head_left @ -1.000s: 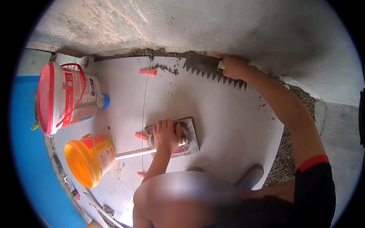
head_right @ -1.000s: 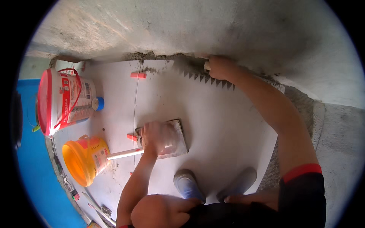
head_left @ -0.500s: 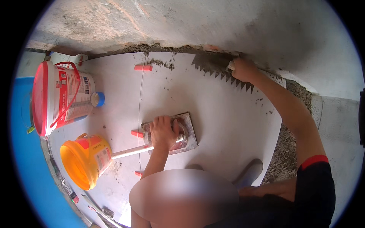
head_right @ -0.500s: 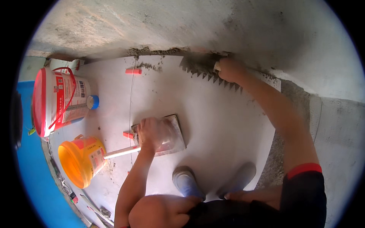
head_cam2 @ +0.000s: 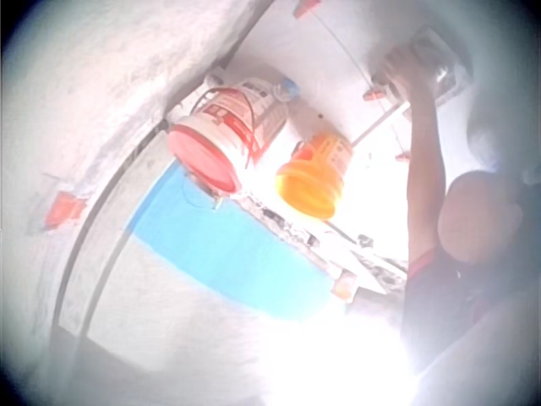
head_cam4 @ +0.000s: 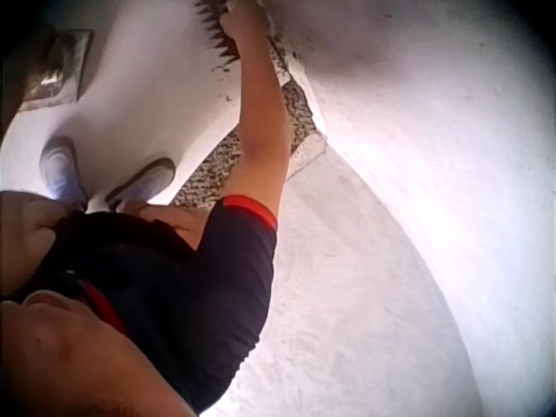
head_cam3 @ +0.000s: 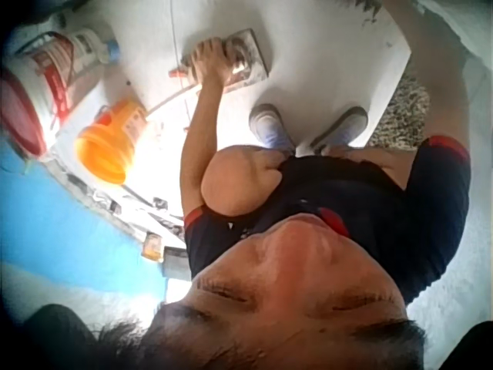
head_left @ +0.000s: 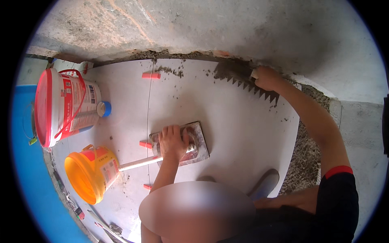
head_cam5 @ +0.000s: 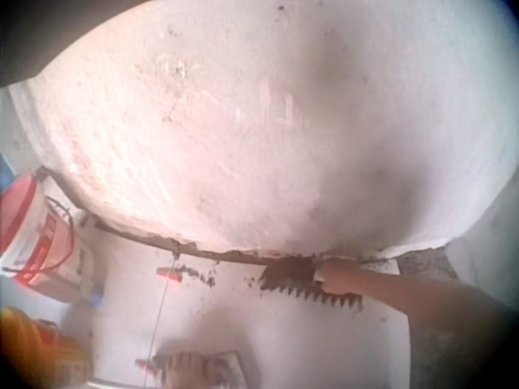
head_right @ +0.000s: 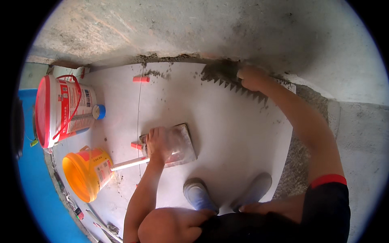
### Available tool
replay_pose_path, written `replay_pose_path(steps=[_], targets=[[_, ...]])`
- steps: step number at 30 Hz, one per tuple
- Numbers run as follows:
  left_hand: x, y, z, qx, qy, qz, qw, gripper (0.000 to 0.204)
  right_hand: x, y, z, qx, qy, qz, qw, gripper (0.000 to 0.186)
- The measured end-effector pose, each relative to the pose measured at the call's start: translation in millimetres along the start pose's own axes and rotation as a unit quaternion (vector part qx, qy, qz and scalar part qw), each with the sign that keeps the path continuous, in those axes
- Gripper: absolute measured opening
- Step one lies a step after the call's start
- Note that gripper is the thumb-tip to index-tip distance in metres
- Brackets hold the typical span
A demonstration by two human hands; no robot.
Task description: The person prepares the floor surface and lays tiles. They use a notched trowel to spread and level mortar, position large white tiles using spacers, and tap them into place.
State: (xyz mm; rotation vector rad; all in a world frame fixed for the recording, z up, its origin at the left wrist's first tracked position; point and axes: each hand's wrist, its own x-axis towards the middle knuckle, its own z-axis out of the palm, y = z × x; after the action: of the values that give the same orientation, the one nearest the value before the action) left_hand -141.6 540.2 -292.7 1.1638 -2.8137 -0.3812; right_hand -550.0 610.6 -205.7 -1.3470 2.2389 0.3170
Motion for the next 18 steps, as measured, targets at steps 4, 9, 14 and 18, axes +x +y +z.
replay_pose_path(steps=[4,9,14,18], targets=[[-1,1,-5,0.007,-0.02,-0.019,1.0,0.024,-12,11,3,0.009,0.021,-0.001,1.0,0.025],[-1,1,-1,-0.001,-0.013,-0.013,1.0,0.024,-6,11,17,-0.005,-0.005,0.012,1.0,0.024],[1,1,-3,0.004,-0.012,-0.012,1.0,0.025,-24,20,17,0.04,0.022,-0.02,0.999,0.03],[0,0,-2,0.007,-0.017,-0.015,1.0,0.025,-33,5,15,0.022,0.025,-0.012,0.999,0.024]])
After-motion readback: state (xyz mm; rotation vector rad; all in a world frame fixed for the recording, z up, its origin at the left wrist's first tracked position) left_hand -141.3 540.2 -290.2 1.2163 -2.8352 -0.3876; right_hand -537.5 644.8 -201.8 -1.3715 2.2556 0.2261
